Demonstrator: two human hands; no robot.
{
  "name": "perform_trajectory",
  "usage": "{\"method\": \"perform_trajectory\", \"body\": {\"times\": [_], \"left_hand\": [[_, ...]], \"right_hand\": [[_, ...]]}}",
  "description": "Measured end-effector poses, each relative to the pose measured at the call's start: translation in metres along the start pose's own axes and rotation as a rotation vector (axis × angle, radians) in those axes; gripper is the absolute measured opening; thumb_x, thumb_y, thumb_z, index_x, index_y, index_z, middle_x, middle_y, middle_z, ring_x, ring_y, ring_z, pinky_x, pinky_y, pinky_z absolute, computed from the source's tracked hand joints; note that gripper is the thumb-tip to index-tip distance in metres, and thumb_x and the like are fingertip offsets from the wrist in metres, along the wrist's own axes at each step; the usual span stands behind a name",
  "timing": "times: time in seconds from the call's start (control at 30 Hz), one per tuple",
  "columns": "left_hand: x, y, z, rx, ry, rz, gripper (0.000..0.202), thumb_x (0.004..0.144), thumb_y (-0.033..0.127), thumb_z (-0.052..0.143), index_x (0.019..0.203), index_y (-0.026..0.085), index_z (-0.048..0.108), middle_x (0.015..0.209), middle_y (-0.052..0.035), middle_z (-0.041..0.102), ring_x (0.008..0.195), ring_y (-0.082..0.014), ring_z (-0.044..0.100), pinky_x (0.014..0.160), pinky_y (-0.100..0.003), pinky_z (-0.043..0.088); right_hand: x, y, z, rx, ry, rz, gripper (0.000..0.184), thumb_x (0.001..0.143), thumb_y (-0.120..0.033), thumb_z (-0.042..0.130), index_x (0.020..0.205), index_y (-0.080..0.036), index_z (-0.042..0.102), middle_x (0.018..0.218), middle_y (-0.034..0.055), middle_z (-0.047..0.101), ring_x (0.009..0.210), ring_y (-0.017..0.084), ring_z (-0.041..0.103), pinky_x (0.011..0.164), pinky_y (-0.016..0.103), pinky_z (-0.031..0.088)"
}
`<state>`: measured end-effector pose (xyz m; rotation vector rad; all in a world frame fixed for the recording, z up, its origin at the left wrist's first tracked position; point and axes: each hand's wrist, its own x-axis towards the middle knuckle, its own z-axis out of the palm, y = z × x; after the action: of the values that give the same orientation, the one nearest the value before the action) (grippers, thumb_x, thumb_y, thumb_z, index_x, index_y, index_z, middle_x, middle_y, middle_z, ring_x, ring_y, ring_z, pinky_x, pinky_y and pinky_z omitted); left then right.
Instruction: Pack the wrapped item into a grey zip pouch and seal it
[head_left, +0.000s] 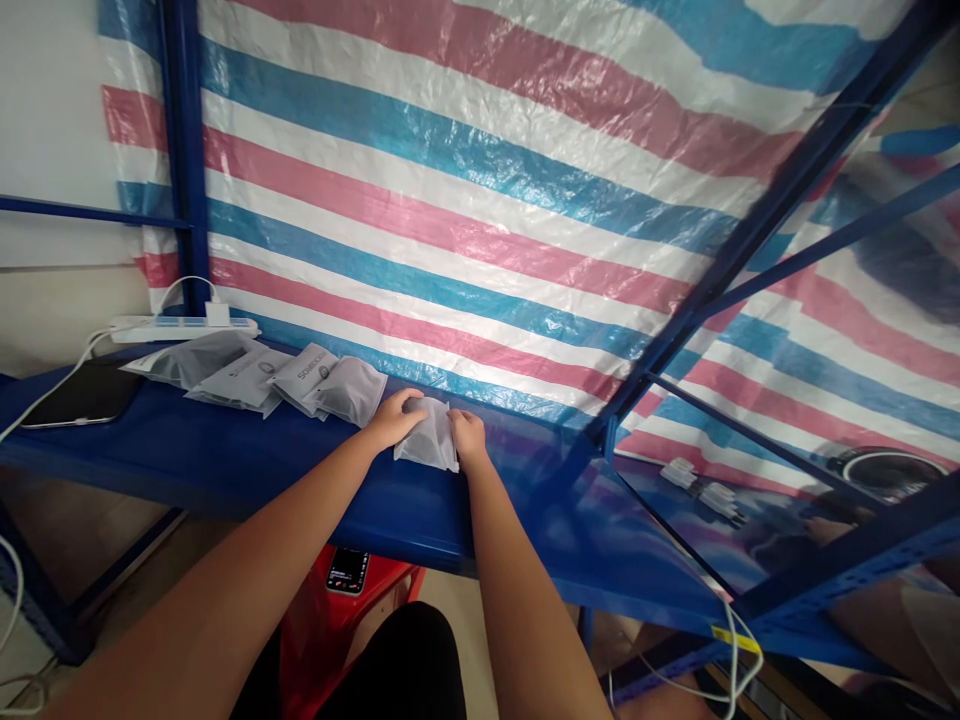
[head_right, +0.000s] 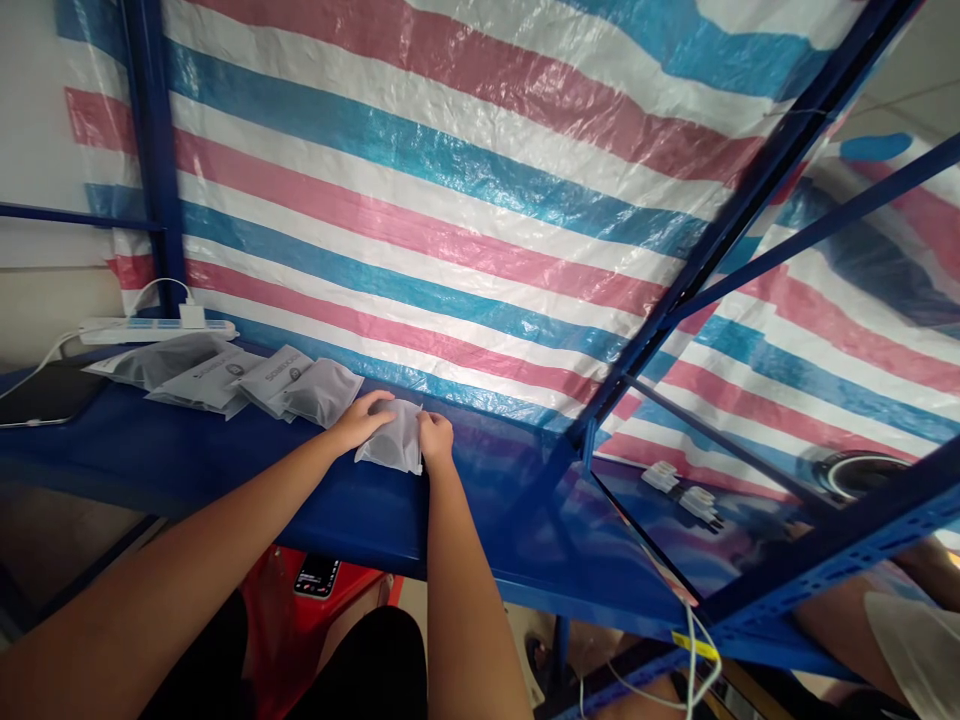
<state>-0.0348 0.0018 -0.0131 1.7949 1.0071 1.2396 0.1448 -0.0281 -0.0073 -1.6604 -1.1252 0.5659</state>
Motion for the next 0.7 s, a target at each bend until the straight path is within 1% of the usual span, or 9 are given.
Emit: {"method": "perform_trajectory", "body": {"times": [0.13,0.27,0.37,0.47,0.53,0.57,0.63,0.7], "left_hand": [[0.002,0.001,-0.003,-0.115,-0.093,0.001,0.035,0.073,0.025,0.071,0.108,0.026,0.074,0.137,-0.0041,0.064,0.13,-0.0273,0.056,0.114,-0.04,0.04],[0.003,0.001,-0.005,-0.201,-0.167,-0.011,0.035,0.071,0.021,0.071,0.105,0.025,0.076,0.138,-0.0052,0.064,0.131,-0.0282,0.056,0.111,-0.041,0.043],[0.004,0.001,-0.005,-0.236,-0.172,-0.021,0.034,0.069,0.018,0.07,0.102,0.025,0.077,0.136,-0.0057,0.065,0.128,-0.028,0.058,0.11,-0.041,0.044],[0.003,0.003,-0.005,-0.263,-0.164,-0.025,0.034,0.068,0.016,0.068,0.1,0.024,0.077,0.135,-0.0063,0.066,0.127,-0.0282,0.059,0.11,-0.041,0.045],[0.002,0.005,-0.005,-0.269,-0.167,-0.033,0.034,0.068,0.015,0.068,0.1,0.023,0.077,0.135,-0.0067,0.066,0.127,-0.0278,0.059,0.11,-0.041,0.044],[0.001,0.007,-0.006,-0.266,-0.168,-0.04,0.034,0.069,0.015,0.067,0.1,0.023,0.078,0.135,-0.0067,0.066,0.127,-0.0276,0.059,0.111,-0.041,0.044],[-0.001,0.01,-0.007,-0.254,-0.166,-0.055,0.034,0.069,0.015,0.067,0.1,0.024,0.078,0.135,-0.0062,0.066,0.128,-0.027,0.059,0.112,-0.041,0.043],[-0.002,0.013,-0.007,-0.246,-0.158,-0.062,0.033,0.07,0.015,0.067,0.099,0.024,0.078,0.135,-0.0055,0.067,0.128,-0.0267,0.059,0.112,-0.041,0.043]], "right_hand": [[0.004,0.005,-0.001,-0.047,0.079,0.058,0.037,0.081,-0.044,0.059,0.096,-0.014,0.075,0.093,0.0102,0.077,0.086,0.024,0.071,0.069,0.027,0.051],[0.008,0.01,-0.003,-0.126,0.162,0.094,0.033,0.08,-0.036,0.061,0.1,-0.014,0.074,0.097,0.0124,0.076,0.09,0.026,0.071,0.076,0.03,0.052],[0.011,0.013,-0.004,-0.136,0.193,0.11,0.032,0.081,-0.031,0.056,0.102,-0.013,0.073,0.1,0.0138,0.075,0.093,0.027,0.071,0.078,0.031,0.052],[0.012,0.013,-0.003,-0.13,0.213,0.108,0.037,0.082,-0.029,0.053,0.111,-0.014,0.071,0.106,0.0132,0.074,0.094,0.026,0.071,0.077,0.03,0.053],[0.012,0.013,-0.003,-0.095,0.198,0.099,0.042,0.083,-0.028,0.052,0.12,-0.016,0.068,0.108,0.0113,0.074,0.088,0.023,0.071,0.071,0.028,0.054],[0.012,0.012,-0.002,-0.072,0.182,0.097,0.044,0.083,-0.028,0.051,0.122,-0.016,0.067,0.107,0.0106,0.074,0.083,0.022,0.072,0.067,0.027,0.054],[0.01,0.011,-0.001,-0.03,0.146,0.104,0.043,0.084,-0.028,0.049,0.12,-0.015,0.068,0.097,0.0095,0.075,0.071,0.02,0.07,0.06,0.026,0.054],[0.008,0.009,-0.001,-0.016,0.122,0.113,0.04,0.085,-0.029,0.049,0.116,-0.015,0.07,0.089,0.0083,0.075,0.063,0.019,0.069,0.058,0.026,0.053]]}}
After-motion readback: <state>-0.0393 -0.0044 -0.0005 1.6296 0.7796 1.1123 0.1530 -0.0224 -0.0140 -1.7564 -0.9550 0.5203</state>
